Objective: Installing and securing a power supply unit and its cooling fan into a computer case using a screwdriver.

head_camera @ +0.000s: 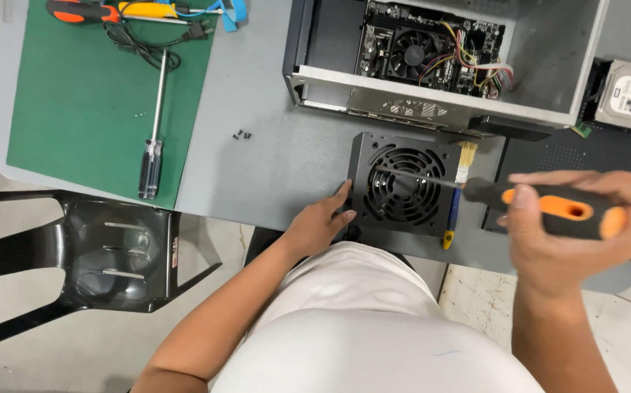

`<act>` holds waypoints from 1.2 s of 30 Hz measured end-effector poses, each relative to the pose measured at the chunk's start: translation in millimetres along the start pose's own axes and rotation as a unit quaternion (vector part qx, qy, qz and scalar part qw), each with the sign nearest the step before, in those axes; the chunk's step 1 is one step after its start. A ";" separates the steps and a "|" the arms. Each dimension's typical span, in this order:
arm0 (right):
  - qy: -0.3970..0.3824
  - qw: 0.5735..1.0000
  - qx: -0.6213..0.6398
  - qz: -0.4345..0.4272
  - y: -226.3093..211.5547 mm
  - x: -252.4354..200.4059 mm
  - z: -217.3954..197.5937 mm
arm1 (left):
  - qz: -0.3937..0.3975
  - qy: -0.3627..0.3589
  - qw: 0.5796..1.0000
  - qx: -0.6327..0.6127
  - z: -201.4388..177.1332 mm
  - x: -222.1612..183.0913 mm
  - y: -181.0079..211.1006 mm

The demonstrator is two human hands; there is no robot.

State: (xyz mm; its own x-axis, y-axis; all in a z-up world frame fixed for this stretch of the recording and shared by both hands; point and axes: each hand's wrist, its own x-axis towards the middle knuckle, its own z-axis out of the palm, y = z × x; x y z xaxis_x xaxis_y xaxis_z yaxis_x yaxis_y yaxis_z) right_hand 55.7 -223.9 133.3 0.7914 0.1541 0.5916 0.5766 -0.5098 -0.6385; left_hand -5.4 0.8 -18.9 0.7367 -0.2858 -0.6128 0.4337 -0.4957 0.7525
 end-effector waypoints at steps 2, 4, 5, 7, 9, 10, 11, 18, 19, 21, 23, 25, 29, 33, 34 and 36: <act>-0.004 1.000 -0.006 -0.011 -1.7 -2.1 7.5 | -0.006 0.000 1.000 -0.003 -0.7 -2.0 2.6; -0.009 1.000 -0.011 -0.021 -2.0 -8.2 15.5 | -0.013 -0.001 1.000 -0.006 -1.1 -5.3 3.9; -0.006 0.999 -0.021 -0.040 -1.5 -12.7 18.6 | -0.015 0.001 1.000 -0.011 -1.2 -6.4 5.3; -0.003 0.998 -0.032 -0.060 -2.4 -20.0 24.9 | -0.016 0.001 1.000 -0.016 -1.3 -6.5 5.9; -0.027 0.998 0.038 -0.040 -5.6 -26.0 31.8 | -0.015 0.002 1.000 -0.010 -1.3 -5.1 4.0; -0.027 0.998 0.037 -0.040 -12.1 -25.3 31.4 | -0.013 0.002 1.000 -0.010 -0.5 -4.6 4.3; -0.045 0.998 0.013 -0.048 -18.6 -24.1 32.1 | -0.016 0.002 1.000 -0.005 -0.8 -4.4 4.4; -0.401 0.801 -0.333 0.295 -27.8 -50.4 19.0 | -0.023 -0.002 1.000 0.002 -1.3 -4.5 5.3; -0.401 0.800 -0.333 0.297 -22.1 -57.1 20.4 | -0.023 -0.004 1.000 0.003 -1.0 -4.0 4.9; -0.126 0.955 -0.152 -0.223 -11.0 -70.6 23.5 | -0.026 0.003 1.000 -0.003 -0.9 -3.3 4.2; -0.134 0.960 -0.164 -0.182 -13.0 -72.9 21.5 | -0.014 0.007 1.000 0.002 1.4 -1.8 -0.2; -0.142 0.964 -0.177 -0.142 -13.4 -72.0 18.3 | 0.000 0.009 1.000 0.008 1.6 -1.5 -1.1; -0.134 0.971 -0.112 -0.165 -8.1 -63.3 1.8 | -0.014 0.005 1.000 -0.001 -0.5 -3.2 3.7; -0.366 0.906 -0.197 0.079 31.1 -86.8 -58.6 | -0.001 0.004 1.000 -0.022 0.5 -1.4 -2.6; -0.366 0.906 -0.197 0.078 23.4 -83.9 -56.7 | -0.001 0.005 1.000 -0.023 -0.6 -0.4 -7.7; 0.033 0.997 -0.053 -0.045 8.7 -77.5 -51.8 | 0.022 0.046 0.993 -0.107 -4.7 2.1 -17.3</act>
State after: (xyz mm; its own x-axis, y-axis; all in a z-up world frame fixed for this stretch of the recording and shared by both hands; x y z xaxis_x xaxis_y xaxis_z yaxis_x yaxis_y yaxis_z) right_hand -11.2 -284.1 107.4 0.7203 0.1497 0.6773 0.6177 -0.5828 -0.5281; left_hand -8.9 12.6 -32.1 0.7980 -0.2219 -0.5604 0.4926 -0.2957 0.8185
